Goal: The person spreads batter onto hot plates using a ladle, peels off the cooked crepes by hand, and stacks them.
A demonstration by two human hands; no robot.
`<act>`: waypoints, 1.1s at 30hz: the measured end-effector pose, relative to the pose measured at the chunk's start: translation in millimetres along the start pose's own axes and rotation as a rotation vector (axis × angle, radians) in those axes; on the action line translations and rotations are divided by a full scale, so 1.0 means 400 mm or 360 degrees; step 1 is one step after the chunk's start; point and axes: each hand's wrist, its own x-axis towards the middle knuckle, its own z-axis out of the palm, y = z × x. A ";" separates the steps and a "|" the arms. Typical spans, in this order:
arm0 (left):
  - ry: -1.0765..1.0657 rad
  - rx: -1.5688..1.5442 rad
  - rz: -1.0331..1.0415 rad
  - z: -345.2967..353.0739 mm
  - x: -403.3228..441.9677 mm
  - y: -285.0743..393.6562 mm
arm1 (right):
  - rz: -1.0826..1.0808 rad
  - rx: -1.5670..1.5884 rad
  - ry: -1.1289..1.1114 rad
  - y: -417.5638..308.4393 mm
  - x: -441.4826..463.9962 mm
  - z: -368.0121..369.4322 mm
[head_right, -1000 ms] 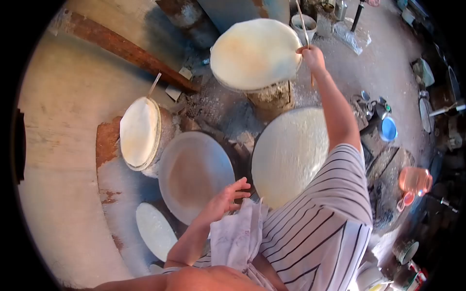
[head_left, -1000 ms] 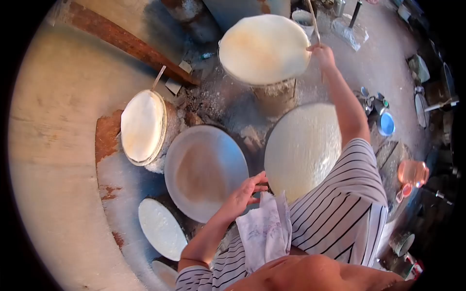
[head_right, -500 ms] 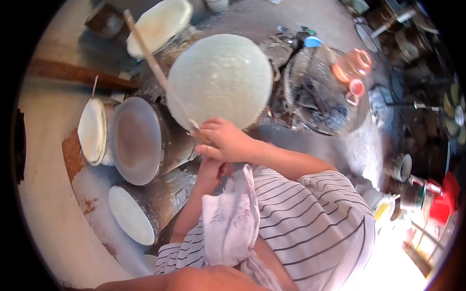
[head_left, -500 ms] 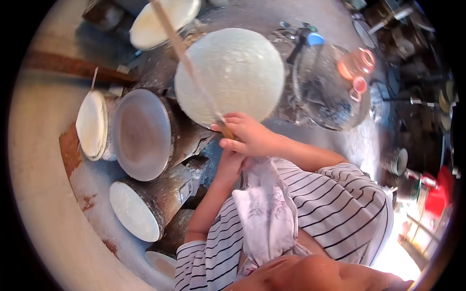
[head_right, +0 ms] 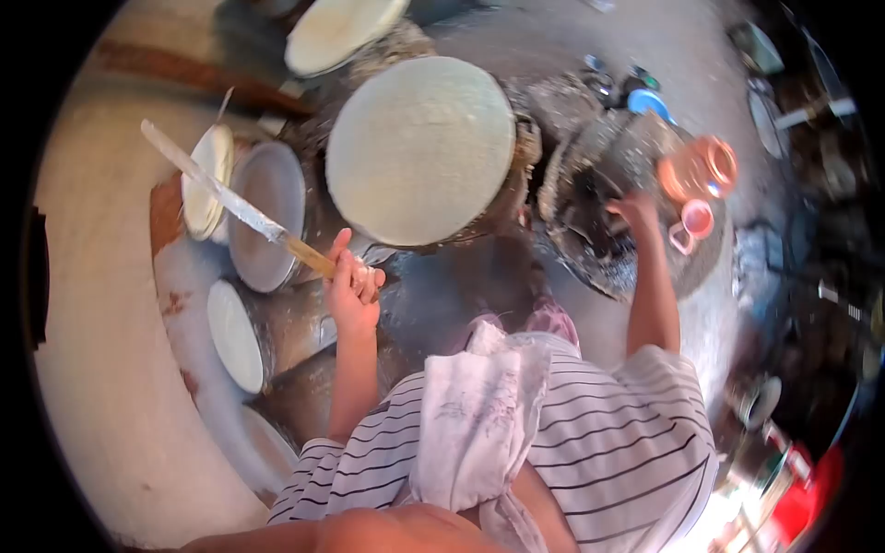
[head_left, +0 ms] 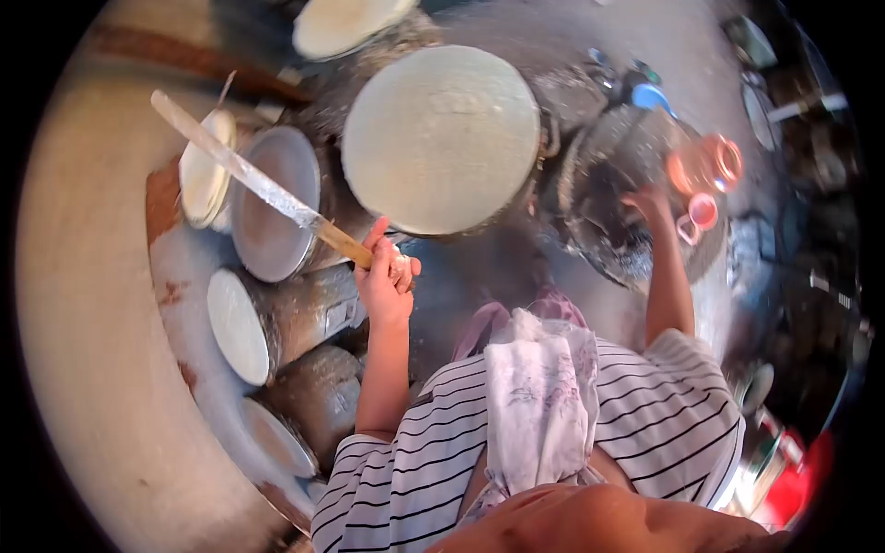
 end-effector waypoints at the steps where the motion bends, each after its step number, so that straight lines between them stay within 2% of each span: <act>1: 0.0034 0.0011 0.0060 -0.011 -0.008 0.016 | 0.0044 0.0131 0.0115 -0.023 -0.029 -0.036; 2: 0.0072 0.0023 0.0117 -0.025 -0.017 0.030 | 0.0039 -0.0020 0.0317 -0.007 -0.019 -0.054; 3: 0.0111 0.0032 0.0172 -0.038 -0.029 0.043 | -0.0034 0.0240 0.0439 -0.086 -0.095 -0.122; 5: 0.0267 0.0012 0.0286 -0.086 -0.057 0.063 | -0.0210 0.0503 0.0637 -0.094 -0.118 -0.158; 7: 0.0455 0.0013 0.0350 -0.142 -0.074 0.096 | -0.0469 0.1741 0.0369 -0.280 -0.188 -0.154; 9: 0.0520 0.0026 0.0481 -0.187 -0.080 0.128 | -0.0536 0.1989 -0.0001 -0.528 -0.248 -0.070; 11: 0.0580 0.0006 0.0571 -0.226 -0.093 0.174 | -0.0761 0.1534 0.0001 -0.719 -0.235 0.115; 12: 0.0632 0.0008 0.0592 -0.249 -0.104 0.193 | -0.0688 0.1696 0.0036 -0.823 -0.255 0.241; 13: 0.0670 0.0011 0.0611 -0.277 -0.112 0.215 | -0.0873 0.1726 -0.0259 -0.930 -0.304 0.310; 14: 0.0695 0.0023 0.0627 -0.309 -0.114 0.234 | -0.1193 0.1444 -0.0095 -0.997 -0.282 0.454; 15: 0.0710 0.0026 0.0662 -0.349 -0.118 0.249 | -0.1312 0.1236 0.0038 -1.089 -0.336 0.528; 16: 0.0716 0.0036 0.0690 -0.395 -0.129 0.263 | -0.1710 0.1197 0.0308 -1.141 -0.334 0.652; 17: 0.0704 0.0049 0.0724 -0.442 -0.137 0.285 | -0.1903 0.1208 0.0270 -1.183 -0.333 0.733; 19: 0.0827 0.0085 0.0753 -0.560 -0.158 0.318 | -0.2072 0.0840 0.0567 -1.232 -0.325 0.851; 21: 0.0832 0.0167 0.0833 -0.646 -0.183 0.362 | -0.2004 0.0827 0.0689 -1.318 -0.284 0.827; 23: 0.0981 0.0186 0.0864 -0.712 -0.223 0.387 | -0.1673 0.0920 0.0443 -1.394 -0.218 0.811; 25: 0.1047 0.0095 0.0905 -0.775 -0.236 0.406 | -0.1335 0.0523 0.0233 -1.509 -0.067 0.815; 26: 0.1096 0.0056 0.0909 -0.795 -0.241 0.407 | -0.1331 0.0291 0.0237 -1.577 -0.008 0.820; 29: 0.1303 0.0016 0.0920 -0.855 -0.233 0.381 | -0.1600 -0.0016 0.0035 -1.795 0.063 0.911; 31: 0.1581 0.0056 0.0866 -0.860 -0.221 0.355 | -0.2024 -0.0188 -0.0137 -1.952 0.040 1.055; 33: 0.1633 -0.0149 0.0799 -0.839 -0.215 0.354 | -0.2367 -0.0290 -0.0462 -2.029 -0.072 1.212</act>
